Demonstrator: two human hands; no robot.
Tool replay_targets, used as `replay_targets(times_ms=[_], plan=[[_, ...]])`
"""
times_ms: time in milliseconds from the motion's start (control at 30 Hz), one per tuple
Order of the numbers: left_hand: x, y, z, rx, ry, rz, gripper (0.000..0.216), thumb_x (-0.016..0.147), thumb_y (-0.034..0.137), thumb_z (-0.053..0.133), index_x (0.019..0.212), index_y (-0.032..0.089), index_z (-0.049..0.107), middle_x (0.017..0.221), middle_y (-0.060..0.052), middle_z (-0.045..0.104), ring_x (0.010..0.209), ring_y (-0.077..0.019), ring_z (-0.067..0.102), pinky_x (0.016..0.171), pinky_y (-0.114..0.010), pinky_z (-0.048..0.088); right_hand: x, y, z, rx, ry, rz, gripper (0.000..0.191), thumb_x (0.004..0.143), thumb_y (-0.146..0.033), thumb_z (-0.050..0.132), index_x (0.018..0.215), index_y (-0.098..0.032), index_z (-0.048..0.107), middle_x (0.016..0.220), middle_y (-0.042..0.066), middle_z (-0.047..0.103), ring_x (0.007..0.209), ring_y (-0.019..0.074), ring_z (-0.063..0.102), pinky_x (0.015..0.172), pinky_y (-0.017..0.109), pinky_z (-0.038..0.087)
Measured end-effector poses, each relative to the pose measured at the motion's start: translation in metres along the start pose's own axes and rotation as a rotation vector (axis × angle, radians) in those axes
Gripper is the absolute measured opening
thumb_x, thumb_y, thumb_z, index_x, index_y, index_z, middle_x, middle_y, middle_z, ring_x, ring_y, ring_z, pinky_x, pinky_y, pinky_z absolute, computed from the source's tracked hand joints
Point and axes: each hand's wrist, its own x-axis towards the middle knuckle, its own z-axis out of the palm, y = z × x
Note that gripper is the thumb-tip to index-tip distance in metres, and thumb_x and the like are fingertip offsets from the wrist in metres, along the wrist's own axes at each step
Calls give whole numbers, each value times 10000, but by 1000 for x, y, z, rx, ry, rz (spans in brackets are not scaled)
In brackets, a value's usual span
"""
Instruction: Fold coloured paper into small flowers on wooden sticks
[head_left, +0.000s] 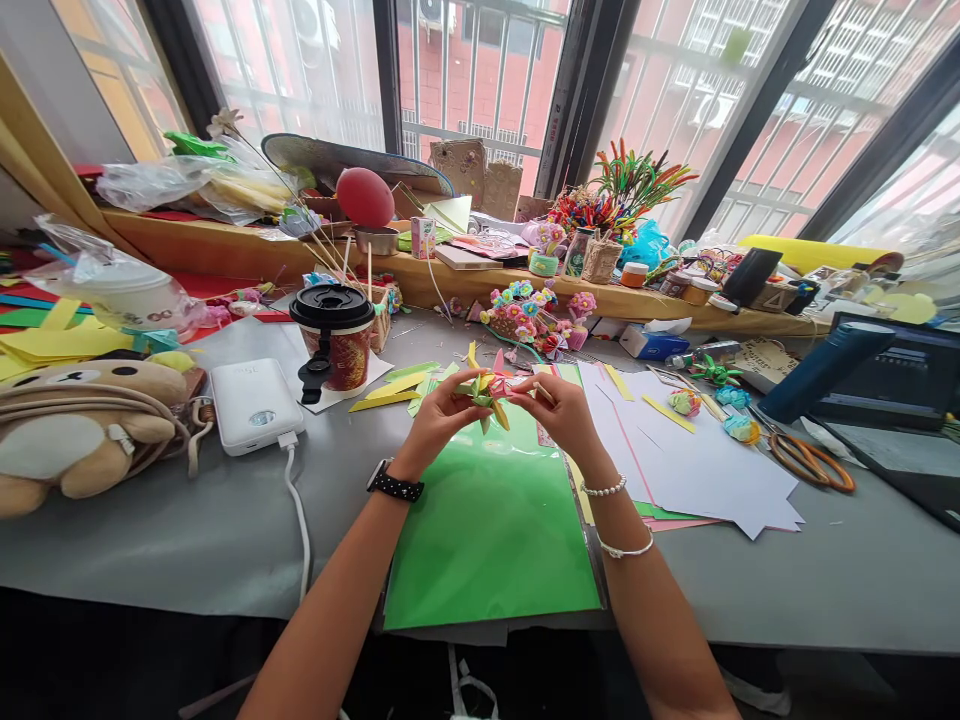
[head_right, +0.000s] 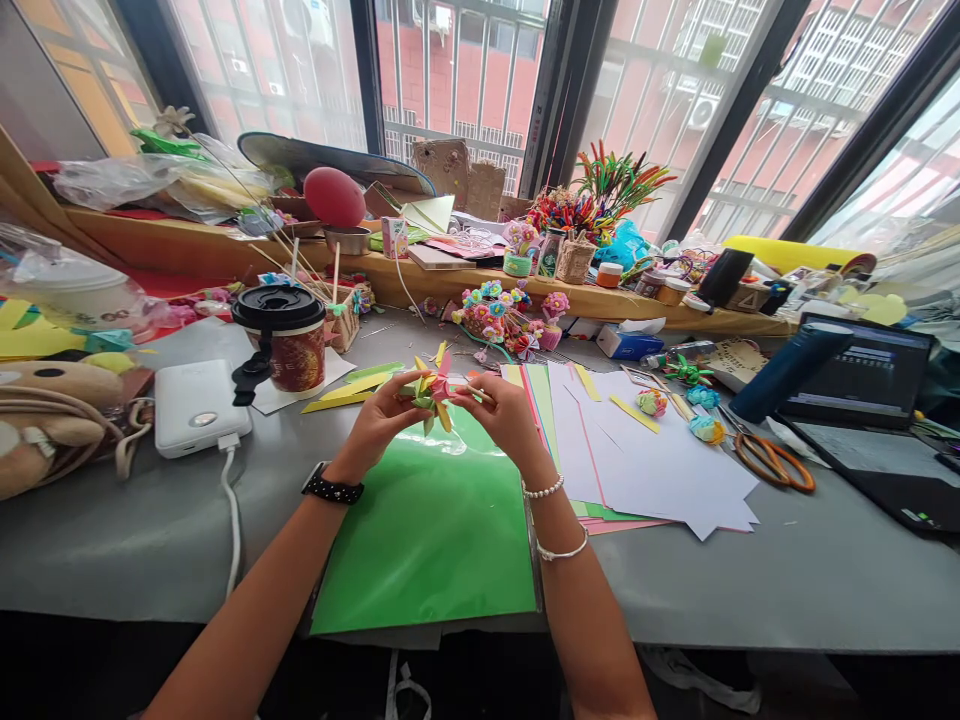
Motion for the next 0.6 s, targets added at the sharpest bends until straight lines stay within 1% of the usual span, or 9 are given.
replay_targets(times_ms=[100, 233, 433, 533, 600], plan=[[0, -1, -1, -3, -15, -5, 510, 589, 157, 714, 1069, 190, 543, 830, -26, 646, 694, -123, 581, 625, -234, 489, 0, -2, 0, -6, 19, 9, 246, 719, -381, 595, 737, -136, 588, 529, -49, 395, 461, 57, 300, 428, 203, 218], [0, -3, -2, 12, -5, -1, 489, 614, 171, 698, 1076, 193, 540, 858, -29, 637, 739, -129, 582, 644, -230, 494, 0, -4, -1, -8, 15, 6, 240, 721, -373, 595, 723, -134, 582, 533, -50, 391, 453, 54, 282, 427, 204, 217], [-1, -4, -2, 12, -5, -26, 470, 638, 218, 682, 1081, 197, 530, 846, -18, 622, 706, -129, 586, 631, -251, 506, 0, -4, -1, -37, 11, -11, 224, 744, -358, 573, 696, -140, 581, 511, -54, 385, 443, 53, 264, 431, 206, 223], [-1, -4, -1, 2, -16, -29, 448, 652, 228, 671, 1073, 188, 524, 844, -22, 623, 706, -128, 586, 640, -250, 498, -1, -5, -1, -31, 9, -2, 216, 752, -352, 564, 706, -141, 571, 522, -53, 400, 432, 48, 250, 421, 204, 218], [0, -4, -1, 11, -17, -6, 458, 638, 216, 683, 1064, 185, 517, 852, -26, 623, 711, -126, 583, 634, -238, 488, -1, -5, -1, -30, 4, -4, 201, 751, -340, 567, 728, -140, 569, 551, -46, 424, 425, 43, 239, 414, 204, 215]])
